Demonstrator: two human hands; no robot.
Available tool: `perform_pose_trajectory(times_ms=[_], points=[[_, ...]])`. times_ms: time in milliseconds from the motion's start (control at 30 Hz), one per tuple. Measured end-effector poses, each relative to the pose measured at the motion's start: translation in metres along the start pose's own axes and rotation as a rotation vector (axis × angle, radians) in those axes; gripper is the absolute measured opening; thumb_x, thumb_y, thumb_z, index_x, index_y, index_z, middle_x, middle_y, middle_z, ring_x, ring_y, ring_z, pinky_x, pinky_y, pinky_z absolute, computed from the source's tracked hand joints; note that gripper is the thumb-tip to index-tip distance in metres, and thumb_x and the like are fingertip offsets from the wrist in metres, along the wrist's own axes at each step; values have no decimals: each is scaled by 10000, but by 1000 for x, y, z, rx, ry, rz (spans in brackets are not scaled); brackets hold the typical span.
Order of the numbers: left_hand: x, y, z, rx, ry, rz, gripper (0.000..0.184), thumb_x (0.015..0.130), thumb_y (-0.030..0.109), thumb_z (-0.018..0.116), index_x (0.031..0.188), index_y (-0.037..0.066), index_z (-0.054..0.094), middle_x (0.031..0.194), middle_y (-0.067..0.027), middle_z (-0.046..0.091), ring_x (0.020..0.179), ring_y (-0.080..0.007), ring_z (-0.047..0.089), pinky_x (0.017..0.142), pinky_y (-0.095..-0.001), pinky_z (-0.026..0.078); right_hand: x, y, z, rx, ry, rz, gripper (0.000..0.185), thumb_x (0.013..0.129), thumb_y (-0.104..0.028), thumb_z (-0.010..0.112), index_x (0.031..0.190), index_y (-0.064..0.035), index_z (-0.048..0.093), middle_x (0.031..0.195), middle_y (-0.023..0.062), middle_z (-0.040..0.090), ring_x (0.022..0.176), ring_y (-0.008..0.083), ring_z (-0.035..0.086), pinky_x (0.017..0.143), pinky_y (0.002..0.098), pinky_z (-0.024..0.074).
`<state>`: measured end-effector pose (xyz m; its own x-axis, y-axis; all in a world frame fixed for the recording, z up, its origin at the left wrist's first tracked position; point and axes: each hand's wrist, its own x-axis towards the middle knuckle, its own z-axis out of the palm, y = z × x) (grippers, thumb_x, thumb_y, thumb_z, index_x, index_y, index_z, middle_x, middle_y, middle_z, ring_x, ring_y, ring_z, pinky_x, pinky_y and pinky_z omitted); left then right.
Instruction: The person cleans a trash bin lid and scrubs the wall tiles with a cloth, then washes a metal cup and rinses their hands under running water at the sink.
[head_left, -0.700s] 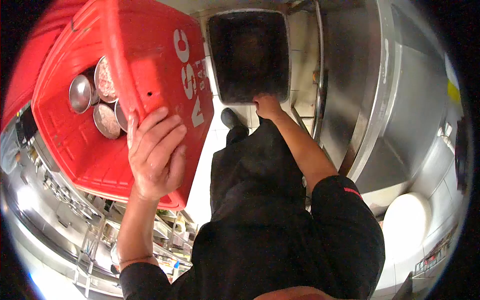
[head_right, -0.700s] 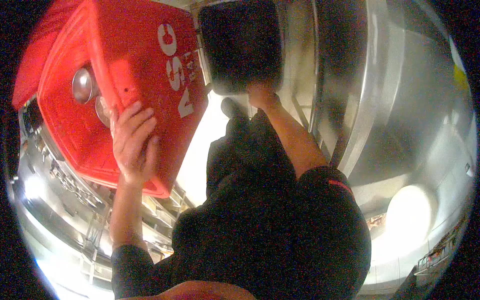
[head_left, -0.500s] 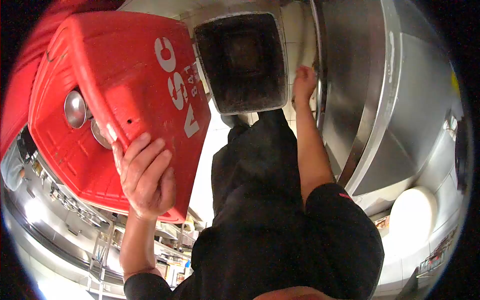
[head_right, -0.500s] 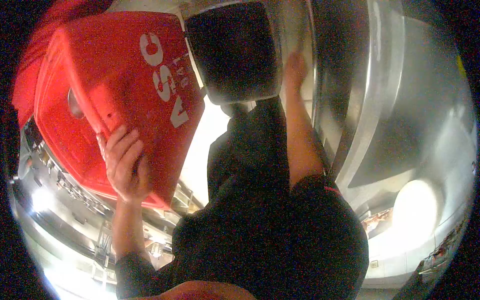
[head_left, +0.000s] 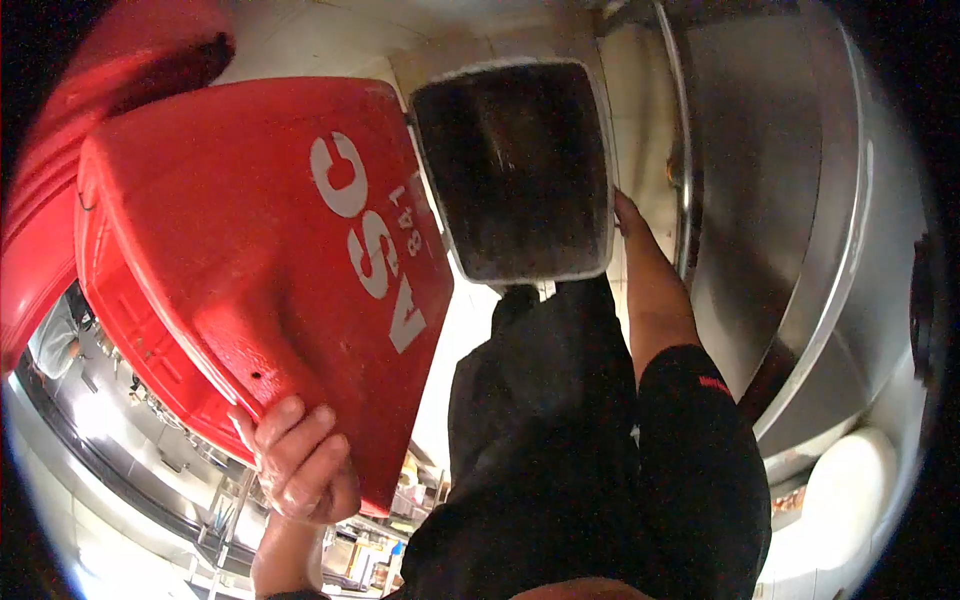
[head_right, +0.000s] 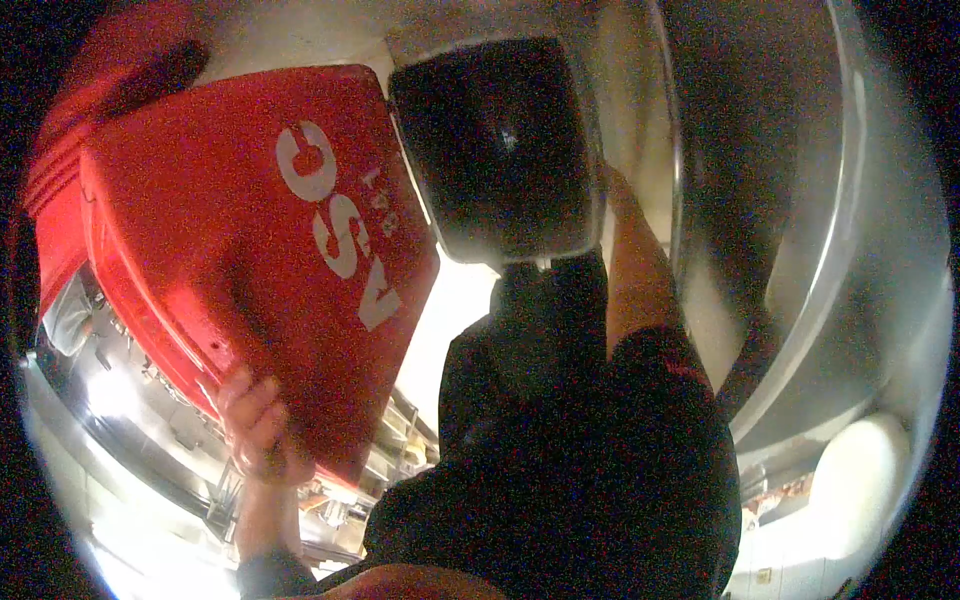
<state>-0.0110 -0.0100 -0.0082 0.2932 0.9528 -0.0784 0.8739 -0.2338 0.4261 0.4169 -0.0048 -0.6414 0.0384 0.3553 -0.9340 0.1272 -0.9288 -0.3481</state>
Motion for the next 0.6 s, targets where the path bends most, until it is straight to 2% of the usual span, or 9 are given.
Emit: perform_pose_trajectory(times_ms=[133,200,400,433,533,567,600], points=[[1,-5,0,9,23,51,276,736,-4,585,956,141,667,1006,-84,704,1058,-312,638,1223,-569,181,-18,6,-1,22,-114,42,611,940,-514,585,1380,-91,554,1375,65,577,1256,261,501,944,533,446],[5,-2,-1,30,26,38,252,725,2,598,916,136,693,1010,-81,711,1040,-299,647,1223,-557,195,19,43,-4,70,39,-106,429,943,-406,596,1225,-83,598,1065,118,646,998,258,623,774,472,513],[9,0,0,18,39,29,276,695,-33,602,899,124,699,1001,-75,718,1040,-284,653,1215,-533,219,18,74,-21,16,255,-301,174,982,-182,512,1099,-80,590,683,58,500,504,217,481,465,350,401],[10,1,-1,-10,35,25,301,681,-48,601,911,116,707,1002,-81,720,1043,-286,658,1209,-531,231,60,126,-28,174,192,-466,237,974,-265,592,1144,-104,630,913,42,620,788,184,593,719,342,517],[13,1,1,-28,85,42,314,686,-47,609,939,108,715,1004,-82,723,1042,-295,663,1200,-529,246,13,80,-66,516,31,-132,253,946,-88,507,1184,-88,593,643,38,516,488,163,462,434,341,360],[12,0,1,-17,89,56,313,697,-39,627,961,95,728,1022,-91,726,1059,-309,666,1179,-522,279,7,81,-67,181,116,-298,286,942,-94,518,1215,-58,593,666,50,556,507,167,494,443,346,380],[13,0,0,-30,90,60,306,702,-36,632,963,91,730,1027,-93,727,1063,-312,667,1172,-520,288,-11,67,-71,16,143,-377,315,925,-81,529,1234,-44,582,732,97,587,569,211,540,499,372,419]])
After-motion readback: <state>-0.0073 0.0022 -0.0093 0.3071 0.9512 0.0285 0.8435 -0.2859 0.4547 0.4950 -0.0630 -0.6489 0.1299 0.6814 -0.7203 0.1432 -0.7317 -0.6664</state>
